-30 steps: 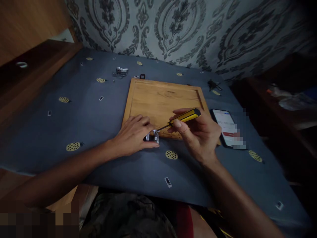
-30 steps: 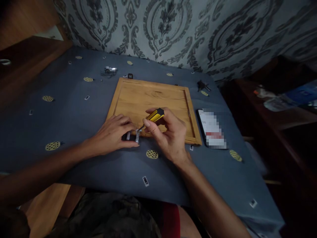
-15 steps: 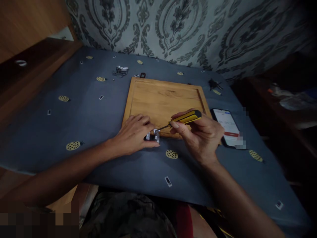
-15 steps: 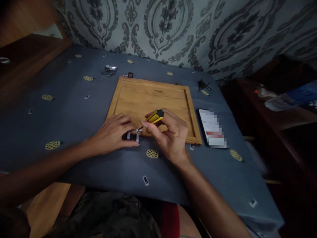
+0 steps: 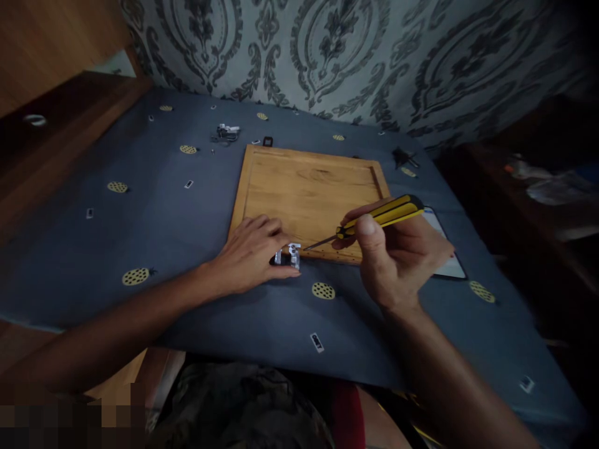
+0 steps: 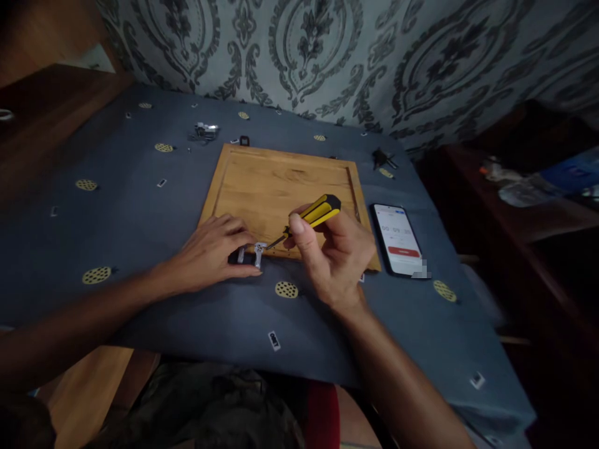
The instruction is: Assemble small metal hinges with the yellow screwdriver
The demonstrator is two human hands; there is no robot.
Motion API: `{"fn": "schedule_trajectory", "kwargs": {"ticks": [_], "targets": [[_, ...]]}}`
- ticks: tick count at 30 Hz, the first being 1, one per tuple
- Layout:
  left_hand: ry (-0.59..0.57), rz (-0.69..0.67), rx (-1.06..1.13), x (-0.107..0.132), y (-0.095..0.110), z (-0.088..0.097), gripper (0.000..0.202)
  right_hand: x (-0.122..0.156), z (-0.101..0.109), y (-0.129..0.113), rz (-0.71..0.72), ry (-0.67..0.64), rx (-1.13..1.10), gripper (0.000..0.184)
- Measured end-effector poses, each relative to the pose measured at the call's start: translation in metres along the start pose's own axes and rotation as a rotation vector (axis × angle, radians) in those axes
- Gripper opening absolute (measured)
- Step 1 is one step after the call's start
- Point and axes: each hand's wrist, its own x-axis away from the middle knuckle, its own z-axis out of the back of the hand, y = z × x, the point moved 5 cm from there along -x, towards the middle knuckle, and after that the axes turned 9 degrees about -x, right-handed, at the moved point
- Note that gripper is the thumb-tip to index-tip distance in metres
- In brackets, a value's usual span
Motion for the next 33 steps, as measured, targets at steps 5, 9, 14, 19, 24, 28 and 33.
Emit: {"fn": "schedule_trajectory", "kwargs": {"ticks": [5, 9, 14, 19, 24, 28, 33], "targets": [[0.002, 0.0, 0.01, 0.0, 0.001, 0.001, 0.047, 0.003, -0.003, 0.008, -0.041, -0.044, 0.005, 0.028], [0.0, 0.006, 0.013, 0.0, 0.001, 0.002, 0.046, 0.004, -0.006, 0.008, -0.032, -0.067, 0.028, 0.025], [0.009, 0.002, 0.036, 0.0, 0.0, 0.001, 0.043, 0.004, -0.007, 0.007, -0.037, -0.084, 0.029, 0.023], [0.025, 0.005, 0.03, 0.0, 0.0, 0.0, 0.043, 0.004, -0.008, 0.005, -0.017, -0.098, 0.028, 0.023], [0.023, -0.002, 0.012, 0.0, 0.0, 0.0, 0.043, 0.004, -0.009, -0.002, 0.011, -0.134, 0.041, 0.017], [0.021, -0.006, 0.026, 0.001, 0.0, 0.001, 0.042, 0.002, -0.012, -0.016, 0.206, -0.222, 0.074, 0.008], [0.015, -0.009, 0.02, 0.001, 0.0, 0.002, 0.043, 0.003, -0.016, -0.023, 0.346, -0.324, 0.075, 0.006]]}}
